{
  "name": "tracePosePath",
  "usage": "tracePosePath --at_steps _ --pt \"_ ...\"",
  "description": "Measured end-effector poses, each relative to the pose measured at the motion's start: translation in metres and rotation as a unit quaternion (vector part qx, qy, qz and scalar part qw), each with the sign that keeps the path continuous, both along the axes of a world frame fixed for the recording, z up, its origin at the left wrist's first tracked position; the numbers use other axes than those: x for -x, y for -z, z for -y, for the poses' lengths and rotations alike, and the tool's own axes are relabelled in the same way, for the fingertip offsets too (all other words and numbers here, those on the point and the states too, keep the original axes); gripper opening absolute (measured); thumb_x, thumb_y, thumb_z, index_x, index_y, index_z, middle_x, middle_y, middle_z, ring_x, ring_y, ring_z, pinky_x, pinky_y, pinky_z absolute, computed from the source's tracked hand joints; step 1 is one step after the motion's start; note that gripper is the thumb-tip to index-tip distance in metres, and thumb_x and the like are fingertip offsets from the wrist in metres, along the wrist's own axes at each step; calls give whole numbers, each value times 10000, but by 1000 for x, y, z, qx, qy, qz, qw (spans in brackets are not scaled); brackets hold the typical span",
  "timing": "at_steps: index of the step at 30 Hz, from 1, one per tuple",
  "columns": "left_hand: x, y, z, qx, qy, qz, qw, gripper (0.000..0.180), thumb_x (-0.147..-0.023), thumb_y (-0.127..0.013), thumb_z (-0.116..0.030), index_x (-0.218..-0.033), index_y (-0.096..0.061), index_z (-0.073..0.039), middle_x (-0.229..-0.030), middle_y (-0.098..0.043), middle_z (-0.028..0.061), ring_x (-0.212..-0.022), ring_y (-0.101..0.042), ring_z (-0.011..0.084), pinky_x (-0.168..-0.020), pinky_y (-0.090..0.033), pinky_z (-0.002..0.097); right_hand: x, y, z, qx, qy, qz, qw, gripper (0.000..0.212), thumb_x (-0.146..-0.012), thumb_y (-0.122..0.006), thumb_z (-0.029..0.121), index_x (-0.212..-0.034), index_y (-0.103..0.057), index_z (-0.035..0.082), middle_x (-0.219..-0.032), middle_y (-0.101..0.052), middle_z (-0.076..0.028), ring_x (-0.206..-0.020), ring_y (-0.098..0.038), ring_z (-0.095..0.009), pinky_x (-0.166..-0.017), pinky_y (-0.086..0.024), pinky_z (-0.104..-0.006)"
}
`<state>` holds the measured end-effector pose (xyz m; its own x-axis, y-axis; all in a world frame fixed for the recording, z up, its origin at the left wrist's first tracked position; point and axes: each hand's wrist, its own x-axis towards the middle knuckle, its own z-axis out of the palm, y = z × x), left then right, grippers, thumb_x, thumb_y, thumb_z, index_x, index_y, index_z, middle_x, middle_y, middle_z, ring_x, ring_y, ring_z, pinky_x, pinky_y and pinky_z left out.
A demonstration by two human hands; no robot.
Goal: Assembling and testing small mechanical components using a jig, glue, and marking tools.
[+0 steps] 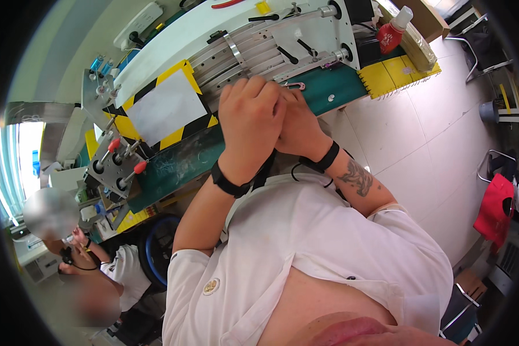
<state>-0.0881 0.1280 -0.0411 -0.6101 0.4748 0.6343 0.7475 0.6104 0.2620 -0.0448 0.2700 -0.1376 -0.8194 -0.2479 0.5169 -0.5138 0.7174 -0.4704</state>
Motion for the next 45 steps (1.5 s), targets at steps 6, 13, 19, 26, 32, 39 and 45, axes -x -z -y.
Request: tracePosePath --at_steps 6,13,19,26,32,39,45 --pt "-7 7 10 -24 10 -15 1000 153 -790 -853 -79 -868 -723 -99 -869 -688 77 -840 -686 318 -768 -516 464 0 18 13 -1 33 -34 999 421 -865 -817 209 -1249 -754 51 -1338 -729 -182 -1353 -628 -422 -1163 -474 -581" --pt "-61 -19 91 -193 116 -11 974 247 -743 -855 5 -933 -738 -100 -782 -638 57 -657 -662 278 -612 -540 397 -2 -76 36 217 -106 123 963 250 -987 -771 120 -1220 -759 29 -1189 -781 -166 -1176 -742 -382 -1029 -576 -483" --pt "-91 -41 130 -266 174 -21 948 305 -747 -823 58 -1022 -758 -57 -768 -639 32 -600 -639 225 -565 -527 353 42 -113 164 137 -168 25 976 193 -1020 -764 164 -1171 -779 44 -1035 -782 -177 -901 -772 -375 -837 -635 -481" --pt "-99 -40 155 -293 163 -21 942 310 -730 -812 55 -1014 -751 -52 -779 -656 31 -605 -644 222 -561 -526 353 34 -106 215 -101 -230 132 959 62 -1009 -674 118 -1034 -705 71 -888 -757 -196 -864 -740 -463 -770 -578 -553" --pt "-96 -30 159 -305 175 19 936 300 -727 -816 48 -1001 -760 -60 -778 -676 40 -627 -677 244 -573 -538 359 36 -97 207 -68 -266 174 946 89 -903 -731 132 -963 -689 81 -832 -752 -171 -825 -749 -455 -714 -580 -549" --pt "-96 -27 138 -358 196 55 911 285 -691 -810 16 -869 -630 -116 -764 -580 30 -620 -613 262 -536 -465 397 36 -92 213 -92 -201 168 961 75 -1010 -647 100 -1050 -703 71 -889 -747 -222 -865 -722 -489 -773 -578 -539" --pt "-106 -33 152 -271 158 57 948 263 -711 -819 28 -939 -747 -80 -768 -648 38 -610 -640 249 -542 -499 363 35 -99 201 -66 -244 196 947 90 -951 -640 36 -1018 -692 67 -858 -737 -228 -830 -716 -499 -731 -553 -560"
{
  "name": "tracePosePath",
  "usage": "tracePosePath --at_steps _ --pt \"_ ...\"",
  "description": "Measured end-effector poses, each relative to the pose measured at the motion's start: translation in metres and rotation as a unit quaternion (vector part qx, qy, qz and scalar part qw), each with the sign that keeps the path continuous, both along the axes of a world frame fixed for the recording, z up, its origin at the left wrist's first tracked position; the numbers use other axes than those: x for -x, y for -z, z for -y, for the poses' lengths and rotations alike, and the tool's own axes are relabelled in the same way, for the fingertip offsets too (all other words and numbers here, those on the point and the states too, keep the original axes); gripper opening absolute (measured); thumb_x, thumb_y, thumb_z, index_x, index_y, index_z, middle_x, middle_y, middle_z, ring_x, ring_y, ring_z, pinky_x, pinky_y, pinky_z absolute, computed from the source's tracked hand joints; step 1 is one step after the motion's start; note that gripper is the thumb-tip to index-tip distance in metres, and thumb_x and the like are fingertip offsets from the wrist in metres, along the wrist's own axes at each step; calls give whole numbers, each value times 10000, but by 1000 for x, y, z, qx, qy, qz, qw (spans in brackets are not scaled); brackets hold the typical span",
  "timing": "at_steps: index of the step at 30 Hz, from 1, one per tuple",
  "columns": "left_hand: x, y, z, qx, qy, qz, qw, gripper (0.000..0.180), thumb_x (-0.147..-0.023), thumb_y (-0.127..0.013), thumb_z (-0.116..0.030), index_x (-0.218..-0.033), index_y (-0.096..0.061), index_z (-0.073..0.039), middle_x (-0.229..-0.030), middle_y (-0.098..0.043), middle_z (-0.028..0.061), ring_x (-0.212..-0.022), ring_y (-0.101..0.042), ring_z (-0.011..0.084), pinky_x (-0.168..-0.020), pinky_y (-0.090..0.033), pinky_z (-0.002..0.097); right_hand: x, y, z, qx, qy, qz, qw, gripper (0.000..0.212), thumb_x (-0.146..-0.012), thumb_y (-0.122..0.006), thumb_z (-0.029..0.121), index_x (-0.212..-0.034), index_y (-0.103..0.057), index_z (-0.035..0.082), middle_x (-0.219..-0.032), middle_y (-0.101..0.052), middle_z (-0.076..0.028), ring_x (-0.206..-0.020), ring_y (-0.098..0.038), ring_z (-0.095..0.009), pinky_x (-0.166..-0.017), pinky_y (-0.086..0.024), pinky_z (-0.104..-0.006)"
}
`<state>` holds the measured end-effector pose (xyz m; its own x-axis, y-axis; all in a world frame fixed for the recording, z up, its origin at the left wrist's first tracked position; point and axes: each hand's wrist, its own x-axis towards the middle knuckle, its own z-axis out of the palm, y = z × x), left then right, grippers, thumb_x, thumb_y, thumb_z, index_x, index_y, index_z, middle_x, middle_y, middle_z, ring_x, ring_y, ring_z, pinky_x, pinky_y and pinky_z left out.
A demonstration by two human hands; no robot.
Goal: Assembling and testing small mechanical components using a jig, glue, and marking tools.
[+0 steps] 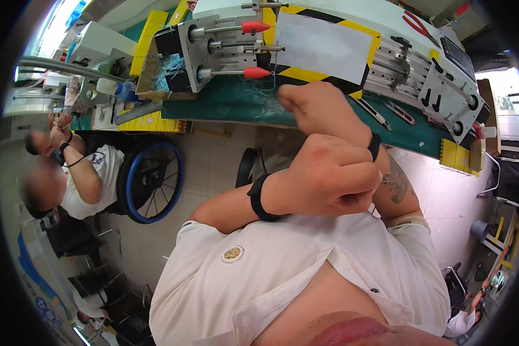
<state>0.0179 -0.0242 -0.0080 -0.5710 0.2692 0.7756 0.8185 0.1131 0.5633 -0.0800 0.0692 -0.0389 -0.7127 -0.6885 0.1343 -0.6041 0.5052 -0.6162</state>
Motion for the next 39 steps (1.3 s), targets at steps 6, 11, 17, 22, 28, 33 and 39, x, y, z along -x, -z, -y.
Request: tracePosePath --at_steps 6,11,17,22,28,33,39 --pt "1 9 -10 -7 45 18 999 249 -711 -810 30 -892 -692 -94 -756 -610 28 -605 -609 256 -526 -459 376 -4 6 -9 -43 90 -37 994 115 -940 -649 72 -1031 -720 80 -872 -746 -241 -859 -720 -527 -755 -556 -598" --pt "-6 7 -7 18 55 20 998 257 -721 -819 19 -916 -710 -107 -759 -619 23 -596 -616 251 -527 -469 367 -18 2 28 -16 -55 10 998 123 -946 -650 52 -1035 -734 66 -884 -767 -231 -873 -739 -505 -783 -585 -578" --pt "-5 -1 4 -45 14 21 999 255 -772 -802 59 -989 -771 -73 -771 -647 40 -601 -650 233 -570 -514 320 -14 17 -14 144 -290 180 929 324 -935 -766 306 -1136 -817 57 -1068 -821 -217 -951 -736 -473 -847 -600 -507" --pt "26 9 6 -112 -178 191 959 152 -900 -824 47 -980 -732 -42 -785 -704 85 -632 -652 159 -615 -542 289 -22 -26 -82 340 136 203 908 237 -1077 -731 171 -1239 -739 -1 -1139 -777 -67 -1028 -726 -142 -962 -602 -333" --pt "47 12 -35 -36 -176 121 976 157 -907 -833 54 -987 -735 -39 -781 -693 87 -617 -631 170 -611 -541 297 -43 -27 -110 423 164 135 881 159 -1091 -728 67 -1228 -669 14 -1129 -687 -28 -1052 -664 -117 -996 -564 -298" --pt "59 8 -83 15 -137 52 989 166 -900 -849 41 -998 -749 -49 -813 -736 102 -623 -698 241 -606 -555 316 -52 -25 -151 418 238 5 877 126 -1043 -729 11 -1158 -676 11 -1067 -687 -60 -984 -673 -156 -934 -560 -313" --pt "56 9 -139 150 13 62 987 426 -953 -803 31 -1372 -761 -37 -1296 -813 154 -1160 -786 376 -1027 -606 447 -105 -12 -286 328 379 2 865 90 -1104 -689 46 -1187 -691 12 -1098 -704 -42 -1011 -666 -138 -937 -555 -305"
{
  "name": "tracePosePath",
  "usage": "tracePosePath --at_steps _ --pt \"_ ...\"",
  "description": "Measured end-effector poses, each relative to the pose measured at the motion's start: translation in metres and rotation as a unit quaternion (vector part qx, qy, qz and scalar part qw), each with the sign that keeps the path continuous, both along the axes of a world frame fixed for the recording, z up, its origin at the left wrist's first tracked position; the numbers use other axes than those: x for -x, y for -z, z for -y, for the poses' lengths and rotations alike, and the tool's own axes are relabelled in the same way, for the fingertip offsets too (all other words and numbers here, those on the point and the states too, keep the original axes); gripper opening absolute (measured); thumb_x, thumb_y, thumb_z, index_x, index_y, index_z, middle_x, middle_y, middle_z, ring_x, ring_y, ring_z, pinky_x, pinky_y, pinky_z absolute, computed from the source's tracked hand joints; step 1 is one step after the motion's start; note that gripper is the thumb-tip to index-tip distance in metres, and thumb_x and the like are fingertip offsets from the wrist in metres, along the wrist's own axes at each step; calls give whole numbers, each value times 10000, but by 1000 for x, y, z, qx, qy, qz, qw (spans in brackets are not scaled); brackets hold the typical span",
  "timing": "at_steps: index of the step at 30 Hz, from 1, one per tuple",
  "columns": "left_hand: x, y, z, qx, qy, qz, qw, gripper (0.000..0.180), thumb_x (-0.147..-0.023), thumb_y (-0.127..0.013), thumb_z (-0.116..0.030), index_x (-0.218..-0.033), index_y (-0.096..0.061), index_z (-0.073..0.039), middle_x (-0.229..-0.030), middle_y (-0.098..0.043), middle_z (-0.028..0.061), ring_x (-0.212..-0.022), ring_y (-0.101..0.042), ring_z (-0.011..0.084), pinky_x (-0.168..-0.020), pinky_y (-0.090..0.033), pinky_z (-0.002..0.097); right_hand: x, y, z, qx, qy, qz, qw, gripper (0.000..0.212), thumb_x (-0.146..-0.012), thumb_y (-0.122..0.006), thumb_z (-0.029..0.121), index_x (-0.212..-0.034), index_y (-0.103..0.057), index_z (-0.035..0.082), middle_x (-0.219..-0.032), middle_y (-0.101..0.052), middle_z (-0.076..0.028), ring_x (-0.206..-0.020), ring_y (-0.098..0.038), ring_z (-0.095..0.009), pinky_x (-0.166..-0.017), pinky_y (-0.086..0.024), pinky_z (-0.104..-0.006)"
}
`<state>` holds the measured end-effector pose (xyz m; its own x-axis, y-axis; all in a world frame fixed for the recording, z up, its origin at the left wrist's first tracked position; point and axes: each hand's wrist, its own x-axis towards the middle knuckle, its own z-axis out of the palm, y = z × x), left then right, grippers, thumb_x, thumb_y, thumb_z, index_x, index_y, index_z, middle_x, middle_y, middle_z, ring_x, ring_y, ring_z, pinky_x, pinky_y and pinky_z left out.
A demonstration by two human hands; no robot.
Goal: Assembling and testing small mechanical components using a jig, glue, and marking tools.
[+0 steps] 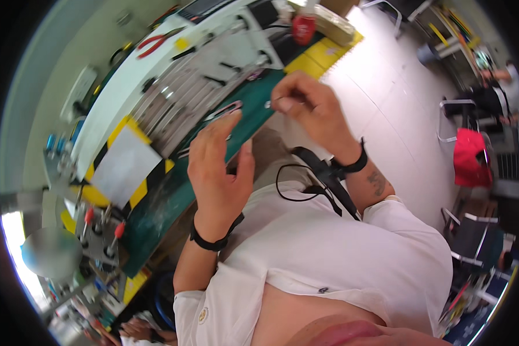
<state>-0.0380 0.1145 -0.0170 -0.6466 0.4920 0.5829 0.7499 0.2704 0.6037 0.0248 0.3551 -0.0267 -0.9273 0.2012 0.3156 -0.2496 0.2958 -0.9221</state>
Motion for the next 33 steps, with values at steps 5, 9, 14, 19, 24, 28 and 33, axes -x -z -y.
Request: tracePosePath --at_steps 5,9,14,19,24,28,33 --pt "22 46 -44 29 101 19 994 431 -1016 -692 62 -1438 -710 -24 -1402 -786 182 -1319 -750 396 -1157 -561 463 -56 60 -182 -181 380 29 907 39 -1045 -722 26 -1082 -716 14 -886 -803 -110 -819 -792 -205 -802 -633 -363" --pt "46 79 -95 83 203 41 975 591 -1000 -708 56 -1573 -659 -82 -1624 -670 172 -1445 -660 405 -1213 -511 495 -30 112 -271 -286 446 -14 848 37 -1016 -735 31 -1036 -704 33 -904 -793 -164 -813 -794 -327 -798 -635 -411" --pt "54 84 -128 248 192 -38 949 792 -957 -775 -5 -1709 -580 -158 -1811 -514 121 -1554 -552 363 -1262 -437 527 21 137 -318 -331 449 -56 828 43 -1012 -732 18 -1017 -692 31 -946 -766 -184 -877 -766 -406 -805 -624 -490" --pt "53 88 -137 284 173 -57 941 866 -913 -791 -21 -1732 -556 -180 -1833 -478 125 -1538 -537 377 -1230 -430 555 25 152 -330 -397 441 -65 802 50 -1010 -711 8 -978 -677 29 -882 -712 -185 -865 -726 -410 -796 -598 -521" --pt "58 83 -156 306 159 -80 935 885 -912 -806 -27 -1744 -558 -200 -1869 -429 92 -1482 -546 401 -1261 -447 557 29 160 -335 -360 416 -85 831 33 -1019 -734 42 -1032 -715 18 -946 -749 -188 -874 -753 -384 -814 -622 -478" --pt "60 88 -164 318 165 -89 929 891 -908 -804 -25 -1745 -562 -211 -1870 -429 89 -1473 -547 403 -1263 -455 563 13 161 -347 -250 488 -38 836 52 -1035 -734 74 -1034 -735 21 -997 -764 -155 -889 -772 -287 -859 -645 -433" --pt "62 85 -162 310 173 -82 931 881 -908 -800 -22 -1738 -574 -213 -1863 -443 87 -1467 -549 404 -1253 -464 560 23 166 -353 -309 465 -19 829 58 -1010 -750 75 -1017 -737 19 -996 -760 -149 -919 -752 -311 -869 -628 -436"
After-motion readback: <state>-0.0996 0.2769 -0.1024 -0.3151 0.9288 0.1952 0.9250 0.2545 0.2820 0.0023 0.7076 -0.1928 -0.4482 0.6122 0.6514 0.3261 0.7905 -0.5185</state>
